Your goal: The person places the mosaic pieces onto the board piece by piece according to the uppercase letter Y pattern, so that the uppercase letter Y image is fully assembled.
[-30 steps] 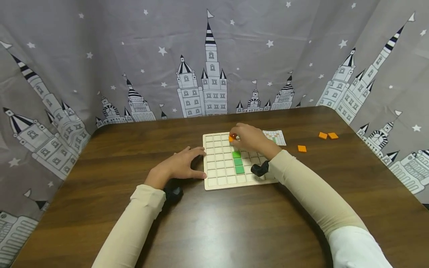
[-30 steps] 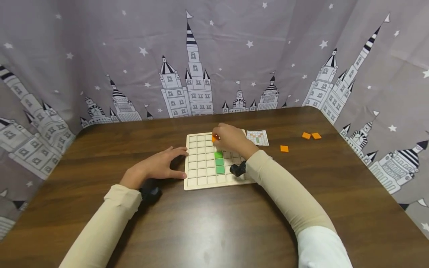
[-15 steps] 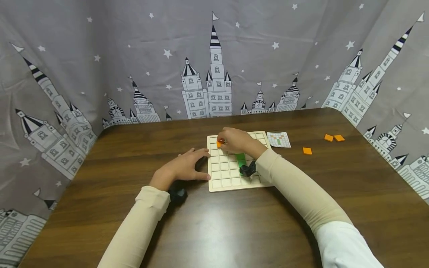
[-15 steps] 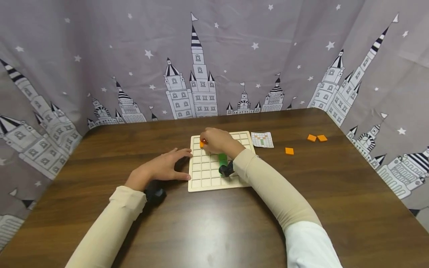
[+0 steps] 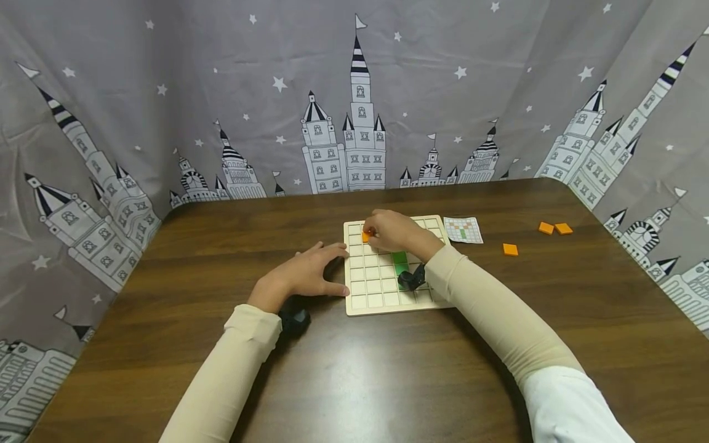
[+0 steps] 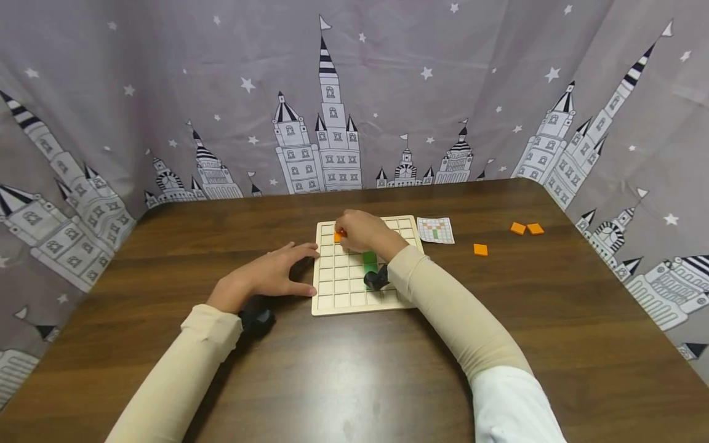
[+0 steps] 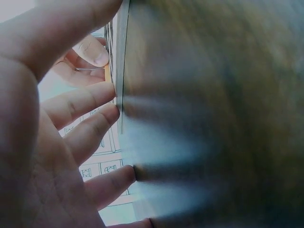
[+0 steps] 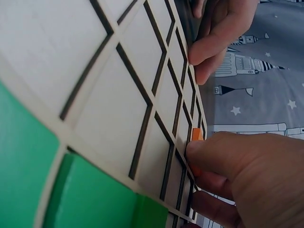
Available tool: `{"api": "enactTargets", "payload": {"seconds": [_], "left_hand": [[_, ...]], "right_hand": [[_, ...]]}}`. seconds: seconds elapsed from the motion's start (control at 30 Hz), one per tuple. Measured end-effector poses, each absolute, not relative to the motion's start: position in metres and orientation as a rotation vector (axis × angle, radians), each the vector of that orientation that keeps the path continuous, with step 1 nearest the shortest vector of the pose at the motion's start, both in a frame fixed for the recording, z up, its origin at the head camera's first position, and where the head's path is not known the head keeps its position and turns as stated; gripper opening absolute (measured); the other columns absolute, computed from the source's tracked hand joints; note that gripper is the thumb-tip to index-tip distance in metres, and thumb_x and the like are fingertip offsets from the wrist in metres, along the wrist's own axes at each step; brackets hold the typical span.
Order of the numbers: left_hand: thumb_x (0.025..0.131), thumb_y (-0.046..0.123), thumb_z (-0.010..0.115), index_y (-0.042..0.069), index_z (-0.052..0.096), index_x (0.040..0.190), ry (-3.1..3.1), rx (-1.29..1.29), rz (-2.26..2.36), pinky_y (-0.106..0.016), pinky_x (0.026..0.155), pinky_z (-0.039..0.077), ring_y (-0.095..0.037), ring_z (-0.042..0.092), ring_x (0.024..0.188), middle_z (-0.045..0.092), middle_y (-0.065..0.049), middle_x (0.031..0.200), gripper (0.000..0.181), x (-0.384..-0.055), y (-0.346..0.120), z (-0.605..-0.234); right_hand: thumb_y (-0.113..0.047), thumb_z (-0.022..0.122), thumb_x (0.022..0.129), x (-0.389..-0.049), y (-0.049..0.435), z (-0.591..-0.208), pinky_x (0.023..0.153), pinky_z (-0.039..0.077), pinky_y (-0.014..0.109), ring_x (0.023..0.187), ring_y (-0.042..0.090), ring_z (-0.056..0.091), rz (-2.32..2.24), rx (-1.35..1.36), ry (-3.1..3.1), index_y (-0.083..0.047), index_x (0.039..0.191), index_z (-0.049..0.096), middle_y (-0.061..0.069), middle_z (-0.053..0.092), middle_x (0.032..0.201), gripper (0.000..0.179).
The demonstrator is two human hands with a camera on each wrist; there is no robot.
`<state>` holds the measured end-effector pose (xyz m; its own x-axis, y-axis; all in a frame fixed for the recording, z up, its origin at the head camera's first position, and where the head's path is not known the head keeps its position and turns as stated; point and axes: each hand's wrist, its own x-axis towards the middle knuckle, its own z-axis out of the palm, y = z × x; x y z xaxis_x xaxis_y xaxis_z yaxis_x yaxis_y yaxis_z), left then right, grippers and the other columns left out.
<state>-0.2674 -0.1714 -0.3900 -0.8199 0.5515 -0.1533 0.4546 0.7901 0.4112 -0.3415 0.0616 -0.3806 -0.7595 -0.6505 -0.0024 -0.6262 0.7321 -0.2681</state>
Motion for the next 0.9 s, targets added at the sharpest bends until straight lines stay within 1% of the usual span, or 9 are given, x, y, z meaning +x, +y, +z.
{"api": "enactTargets", "payload": {"seconds": [0.13,0.4,0.53,0.63,0.73,0.83,0.9], "left_hand": [[0.084,0.052,0.079,0.016,0.049,0.148,2.712,0.773,0.516,-0.081,0.102,0.018,-0.049,0.018,0.148,0.032,-0.005,0.162,0.079,-0.268,-0.172,-0.391],[0.084,0.053,0.078,0.017,0.048,0.149,2.707,0.760,0.512,-0.080,0.104,0.016,-0.047,0.016,0.149,0.032,-0.004,0.163,0.080,-0.269,-0.173,-0.391],[0.085,0.053,0.078,0.017,0.048,0.149,2.710,0.768,0.509,-0.081,0.103,0.017,-0.047,0.017,0.149,0.032,-0.004,0.162,0.079,-0.269,-0.173,-0.393],[0.085,0.053,0.078,0.017,0.048,0.149,2.706,0.769,0.507,-0.080,0.104,0.017,-0.046,0.017,0.149,0.032,-0.003,0.163,0.079,-0.268,-0.173,-0.393],[0.085,0.052,0.078,0.016,0.048,0.148,2.702,0.782,0.506,-0.081,0.103,0.017,-0.048,0.018,0.148,0.032,-0.005,0.163,0.079,-0.266,-0.174,-0.392],[0.086,0.051,0.078,0.014,0.048,0.149,2.703,0.789,0.502,-0.081,0.103,0.017,-0.049,0.018,0.148,0.032,-0.007,0.162,0.079,-0.265,-0.175,-0.390],[0.086,0.050,0.078,0.013,0.047,0.149,2.705,0.788,0.501,-0.081,0.103,0.016,-0.049,0.018,0.148,0.032,-0.007,0.162,0.079,-0.264,-0.175,-0.389]], "right_hand": [[-0.015,0.069,0.097,-0.343,0.063,-0.380,0.095,0.050,0.037,0.105,0.023,0.062,-0.421,-1.041,2.810,-0.005,0.123,0.072,0.010,0.064,0.115,0.028],[-0.013,0.070,0.097,-0.343,0.063,-0.377,0.096,0.050,0.037,0.108,0.024,0.062,-0.454,-1.050,2.780,-0.005,0.121,0.074,0.010,0.066,0.115,0.026],[-0.013,0.070,0.097,-0.342,0.063,-0.379,0.095,0.050,0.038,0.108,0.025,0.062,-0.453,-1.054,2.786,-0.005,0.121,0.074,0.010,0.066,0.114,0.026],[-0.015,0.070,0.097,-0.342,0.066,-0.380,0.093,0.050,0.039,0.105,0.024,0.062,-0.473,-1.036,2.788,-0.006,0.127,0.070,0.010,0.065,0.114,0.032],[-0.018,0.070,0.097,-0.344,0.075,-0.378,0.089,0.051,0.041,0.099,0.025,0.063,-0.513,-0.987,2.797,-0.006,0.137,0.064,0.011,0.065,0.118,0.042],[-0.021,0.068,0.098,-0.344,0.094,-0.373,0.089,0.052,0.044,0.102,0.028,0.064,-0.541,-0.934,2.827,-0.006,0.143,0.058,0.014,0.065,0.125,0.048],[-0.021,0.066,0.098,-0.343,0.112,-0.369,0.092,0.052,0.047,0.107,0.032,0.064,-0.552,-0.902,2.845,-0.004,0.144,0.056,0.016,0.063,0.129,0.050]]}}
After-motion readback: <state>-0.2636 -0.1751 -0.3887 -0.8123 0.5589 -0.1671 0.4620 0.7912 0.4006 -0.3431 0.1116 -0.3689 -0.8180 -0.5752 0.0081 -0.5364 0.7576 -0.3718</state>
